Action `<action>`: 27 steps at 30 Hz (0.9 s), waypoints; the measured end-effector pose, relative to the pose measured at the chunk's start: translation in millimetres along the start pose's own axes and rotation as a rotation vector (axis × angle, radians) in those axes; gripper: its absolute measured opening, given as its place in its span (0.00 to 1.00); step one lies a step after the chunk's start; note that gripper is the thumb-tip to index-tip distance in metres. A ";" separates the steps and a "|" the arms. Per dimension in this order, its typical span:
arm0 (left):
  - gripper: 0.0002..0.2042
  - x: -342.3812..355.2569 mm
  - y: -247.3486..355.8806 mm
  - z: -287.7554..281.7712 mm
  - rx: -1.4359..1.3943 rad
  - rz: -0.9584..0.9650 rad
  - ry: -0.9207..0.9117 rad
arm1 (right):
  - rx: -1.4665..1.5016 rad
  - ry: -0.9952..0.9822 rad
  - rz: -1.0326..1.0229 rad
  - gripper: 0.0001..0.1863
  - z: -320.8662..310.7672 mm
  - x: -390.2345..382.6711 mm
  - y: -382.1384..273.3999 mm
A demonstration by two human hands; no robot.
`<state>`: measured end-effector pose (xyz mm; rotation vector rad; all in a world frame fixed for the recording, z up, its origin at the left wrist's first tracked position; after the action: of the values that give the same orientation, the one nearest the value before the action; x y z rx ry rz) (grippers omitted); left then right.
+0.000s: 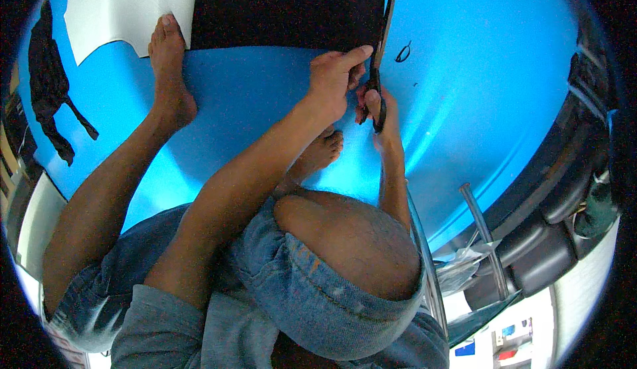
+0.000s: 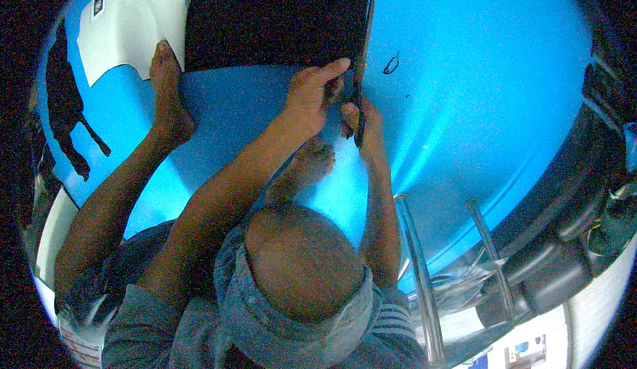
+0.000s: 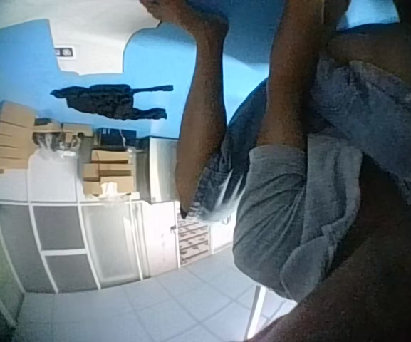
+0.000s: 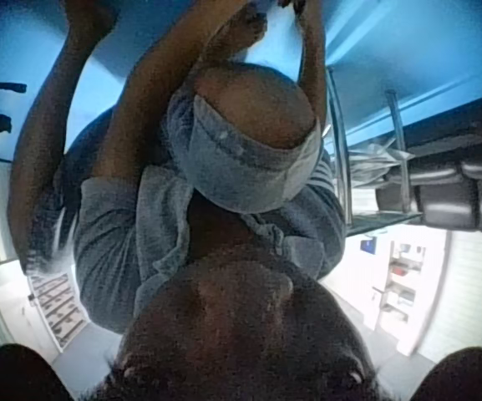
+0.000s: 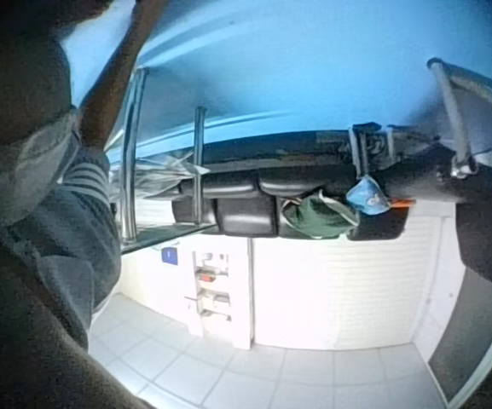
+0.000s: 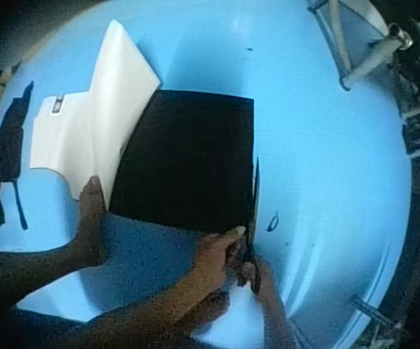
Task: The person sits on a blue floor and uses scissors to cut a piece of black fabric following the outline of a white paper pattern. They trim the edges of the fabric, flip the pattern to align it with the cut piece, and continue cutting to refine the shape.
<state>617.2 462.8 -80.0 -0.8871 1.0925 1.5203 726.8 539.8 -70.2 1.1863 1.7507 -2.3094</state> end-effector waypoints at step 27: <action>0.13 12.8 -7.7 -9.2 -0.001 -0.013 0.032 | -0.093 0.112 0.116 0.17 -4.2 3.8 11.4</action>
<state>622.1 458.6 -96.3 -0.9200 1.1070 1.5009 731.3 540.7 -82.1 1.3858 1.7514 -2.1118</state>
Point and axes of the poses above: each hand's wrist, its own x-axis towards the middle knuckle, its own z-axis out of the palm, y = z × x, the point moved 6 cm from there along x, towards the middle knuckle, and after that the axes turned 10 degrees about -z, right-handed, at the moved point
